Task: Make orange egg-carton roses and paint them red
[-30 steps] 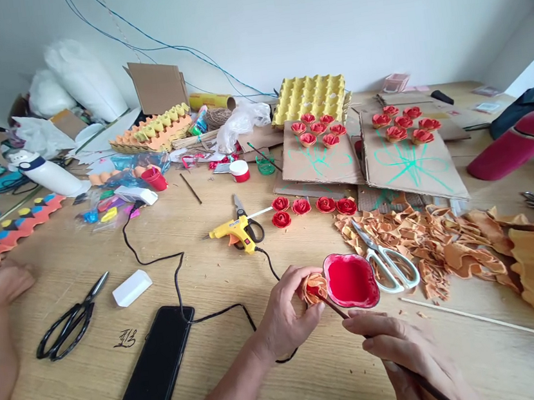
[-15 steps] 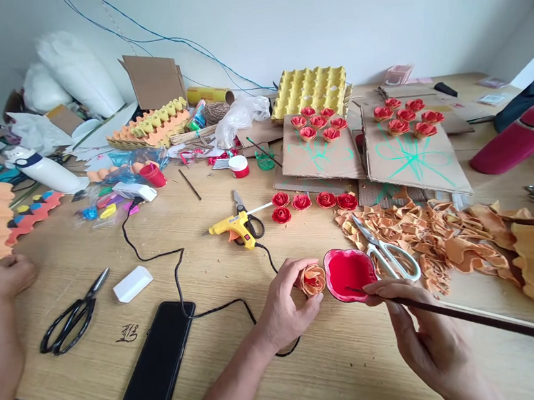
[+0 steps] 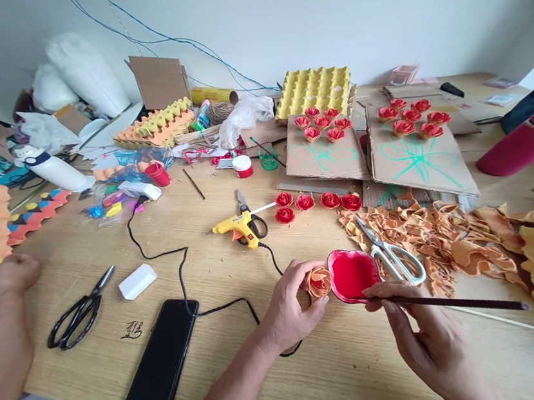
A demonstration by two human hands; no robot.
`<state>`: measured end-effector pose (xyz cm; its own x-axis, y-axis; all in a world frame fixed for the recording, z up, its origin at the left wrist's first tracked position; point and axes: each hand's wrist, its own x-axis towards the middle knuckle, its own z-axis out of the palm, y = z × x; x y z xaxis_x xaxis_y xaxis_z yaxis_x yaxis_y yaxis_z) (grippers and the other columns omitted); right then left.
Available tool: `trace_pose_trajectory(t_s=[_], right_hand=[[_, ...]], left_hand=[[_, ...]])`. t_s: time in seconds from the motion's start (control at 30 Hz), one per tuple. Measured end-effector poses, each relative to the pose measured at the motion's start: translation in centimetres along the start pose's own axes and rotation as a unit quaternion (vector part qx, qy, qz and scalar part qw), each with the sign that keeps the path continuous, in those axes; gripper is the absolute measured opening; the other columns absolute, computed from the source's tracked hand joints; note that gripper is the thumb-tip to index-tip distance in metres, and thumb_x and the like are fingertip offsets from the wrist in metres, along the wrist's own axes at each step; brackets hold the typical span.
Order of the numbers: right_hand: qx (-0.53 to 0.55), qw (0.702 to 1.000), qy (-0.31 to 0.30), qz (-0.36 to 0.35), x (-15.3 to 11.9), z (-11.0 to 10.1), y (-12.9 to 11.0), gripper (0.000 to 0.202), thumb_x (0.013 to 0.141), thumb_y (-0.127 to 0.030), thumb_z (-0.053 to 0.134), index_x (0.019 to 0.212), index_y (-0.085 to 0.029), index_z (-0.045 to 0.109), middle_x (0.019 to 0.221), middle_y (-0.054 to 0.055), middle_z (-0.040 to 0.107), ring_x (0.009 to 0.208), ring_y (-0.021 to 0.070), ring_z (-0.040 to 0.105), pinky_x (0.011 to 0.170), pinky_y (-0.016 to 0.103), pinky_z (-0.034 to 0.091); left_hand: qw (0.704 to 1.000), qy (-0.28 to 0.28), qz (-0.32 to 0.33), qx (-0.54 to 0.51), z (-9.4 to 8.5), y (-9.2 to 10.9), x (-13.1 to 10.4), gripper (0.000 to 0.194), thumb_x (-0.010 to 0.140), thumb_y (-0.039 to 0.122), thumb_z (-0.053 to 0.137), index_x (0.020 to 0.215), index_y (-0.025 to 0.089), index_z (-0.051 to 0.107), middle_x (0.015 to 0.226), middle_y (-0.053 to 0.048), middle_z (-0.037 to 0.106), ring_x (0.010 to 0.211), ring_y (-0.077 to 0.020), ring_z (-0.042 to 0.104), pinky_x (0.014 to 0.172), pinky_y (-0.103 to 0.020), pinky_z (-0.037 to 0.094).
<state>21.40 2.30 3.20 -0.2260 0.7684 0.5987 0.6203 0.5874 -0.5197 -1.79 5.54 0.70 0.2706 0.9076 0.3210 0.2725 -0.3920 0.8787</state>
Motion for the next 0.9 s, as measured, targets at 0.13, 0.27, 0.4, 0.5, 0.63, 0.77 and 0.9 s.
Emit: trace_pose_trajectory(t_s=[0.13,0.27,0.4,0.5,0.63,0.77,0.9], right_hand=[[0.004,1.0,0.013,0.015,-0.6,-0.1,0.3,0.017,0.106,-0.018,0.055,0.116,-0.022,0.068,0.085,0.0,0.078,0.077,0.0123,0.078,0.074,0.02,0.058],[0.069,0.995,0.017,0.063,-1.3,-0.1,0.5,0.02,0.106,-0.017,0.056,0.119,-0.023,0.069,0.09,0.003,0.078,0.081,0.0157,0.079,0.075,0.025,0.062],[0.176,0.98,0.068,0.058,-1.1,-0.3,-0.2,0.021,0.107,-0.014,0.051,0.118,-0.022,0.068,0.105,0.008,0.079,0.087,0.0185,0.081,0.082,0.03,0.065],[0.215,0.975,0.062,0.014,-0.7,-0.5,-0.9,0.021,0.109,-0.016,0.048,0.114,-0.022,0.067,0.106,0.008,0.08,0.095,0.0197,0.082,0.085,0.03,0.066],[0.203,0.978,-0.008,-0.049,-1.0,-0.4,-0.7,0.021,0.11,-0.018,0.048,0.118,-0.022,0.067,0.114,0.011,0.081,0.107,0.0215,0.081,0.088,0.03,0.067],[0.179,0.979,-0.063,-0.072,-2.1,0.0,0.1,0.024,0.11,-0.019,0.049,0.127,-0.022,0.065,0.124,0.013,0.08,0.115,0.0212,0.079,0.095,0.029,0.065],[0.174,0.978,-0.092,-0.068,-2.5,0.1,0.2,0.024,0.11,-0.018,0.049,0.129,-0.021,0.063,0.128,0.014,0.078,0.121,0.0203,0.076,0.103,0.029,0.061]], left_hand=[[1.0,-0.001,0.001,-0.003,0.0,0.0,0.1,0.05,0.084,0.005,0.066,0.131,0.02,0.061,0.119,-0.008,0.068,0.107,-0.0221,0.066,0.095,-0.032,0.054],[1.0,0.0,0.009,-0.006,0.1,0.0,0.0,0.05,0.085,0.005,0.066,0.132,0.021,0.061,0.119,-0.007,0.068,0.107,-0.0214,0.066,0.096,-0.032,0.053],[1.0,-0.005,0.004,-0.009,0.2,0.0,0.0,0.05,0.086,0.006,0.067,0.133,0.022,0.06,0.119,-0.007,0.068,0.107,-0.0214,0.067,0.095,-0.032,0.053],[1.0,-0.014,-0.012,-0.005,0.2,0.1,-0.1,0.051,0.086,0.007,0.069,0.134,0.022,0.059,0.12,-0.007,0.068,0.107,-0.0217,0.067,0.096,-0.033,0.053],[0.999,-0.028,-0.02,-0.009,0.2,0.2,-0.1,0.049,0.086,0.01,0.069,0.132,0.021,0.06,0.12,-0.007,0.069,0.107,-0.0226,0.066,0.096,-0.034,0.053],[0.999,-0.04,-0.021,-0.019,0.1,0.3,-0.1,0.05,0.085,0.014,0.069,0.134,0.02,0.06,0.124,-0.009,0.069,0.109,-0.024,0.066,0.096,-0.035,0.053],[0.998,-0.04,-0.04,-0.024,0.0,0.4,0.0,0.046,0.086,0.017,0.069,0.132,0.019,0.063,0.121,-0.009,0.071,0.107,-0.024,0.067,0.096,-0.035,0.053]])
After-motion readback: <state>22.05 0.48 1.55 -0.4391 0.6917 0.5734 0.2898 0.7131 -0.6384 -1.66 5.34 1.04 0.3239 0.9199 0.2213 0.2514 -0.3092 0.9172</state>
